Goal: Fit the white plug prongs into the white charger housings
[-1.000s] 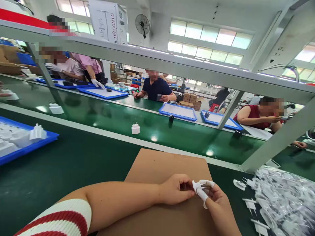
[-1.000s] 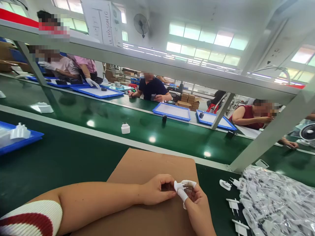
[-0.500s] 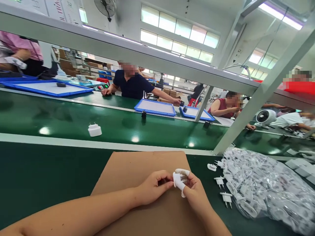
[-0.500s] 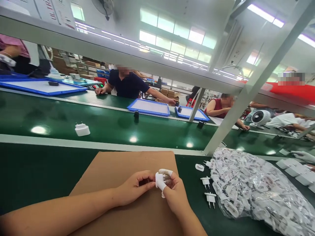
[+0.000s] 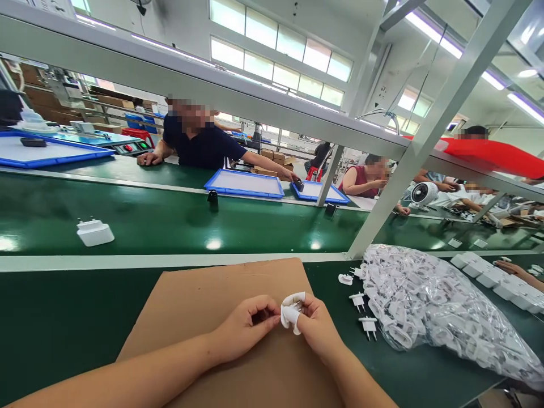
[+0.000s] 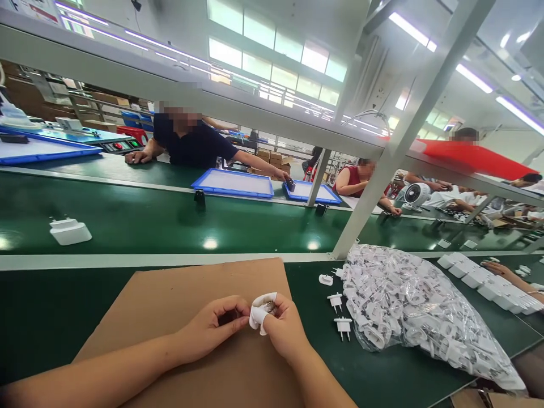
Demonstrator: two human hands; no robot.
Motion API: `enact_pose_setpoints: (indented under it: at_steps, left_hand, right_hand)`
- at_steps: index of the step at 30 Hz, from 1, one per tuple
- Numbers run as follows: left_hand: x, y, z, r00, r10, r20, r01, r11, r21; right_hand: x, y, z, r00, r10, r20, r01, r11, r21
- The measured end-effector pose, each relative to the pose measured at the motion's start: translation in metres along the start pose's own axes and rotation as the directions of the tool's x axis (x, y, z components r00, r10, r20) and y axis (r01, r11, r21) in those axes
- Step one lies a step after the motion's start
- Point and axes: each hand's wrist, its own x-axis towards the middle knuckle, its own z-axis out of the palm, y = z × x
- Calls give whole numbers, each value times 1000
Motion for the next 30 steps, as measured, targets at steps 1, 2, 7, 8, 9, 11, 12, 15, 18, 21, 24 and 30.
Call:
enact_pose_setpoints:
  at_steps: [1, 2, 7, 8, 9, 11, 12, 15, 18, 21, 24, 30]
  left_hand:
    - [0, 0, 0, 1000, 1, -5, -1, 1000, -3]
    - [1, 0, 0, 1000, 0, -12, 0, 1000, -9]
    - [3, 1, -1, 998, -31, -47, 28, 997, -70]
    - [3, 1, -2, 998, -36, -49, 32, 997, -75]
    - [3, 0, -2, 998, -39, -50, 35, 997, -75]
    - [2, -1, -2, 998, -44, -55, 40, 997, -66]
    - [2, -1, -2, 997, -47, -57, 43, 997, -63]
    - [2, 0, -1, 997, -49, -57, 45, 997, -58]
    - [1, 2, -1, 999, -28, -42, 26, 999, -43]
    - [1, 2, 0, 999, -12, -35, 12, 1000, -5]
    - [1, -1, 0, 998, -15, -61, 17, 999, 39]
    - [0, -3, 4, 990, 47, -131, -34, 994, 106]
  right_hand:
    - [0, 0, 0, 1000, 6, -3, -6, 1000, -3]
    - [0, 1, 0, 1000, 12, -10, -12, 1000, -3]
    - [1, 4, -1, 999, 52, -11, -52, 999, 9]
    - [1, 5, -2, 999, 51, -7, -51, 999, 9]
    - [1, 6, -2, 999, 46, -6, -46, 999, 9]
    - [3, 7, -3, 999, 33, -12, -33, 999, 8]
    - [3, 7, -3, 999, 28, -18, -28, 1000, 4]
    - [4, 7, -4, 999, -2, -44, 0, 999, -38]
    - [3, 4, -3, 997, -43, -58, 37, 994, -100]
    - [1, 2, -2, 996, -54, -72, 44, 990, -136]
    - [0, 1, -1, 996, -41, -73, 31, 991, -129]
    - [1, -2, -1, 999, -16, -33, 12, 993, -118]
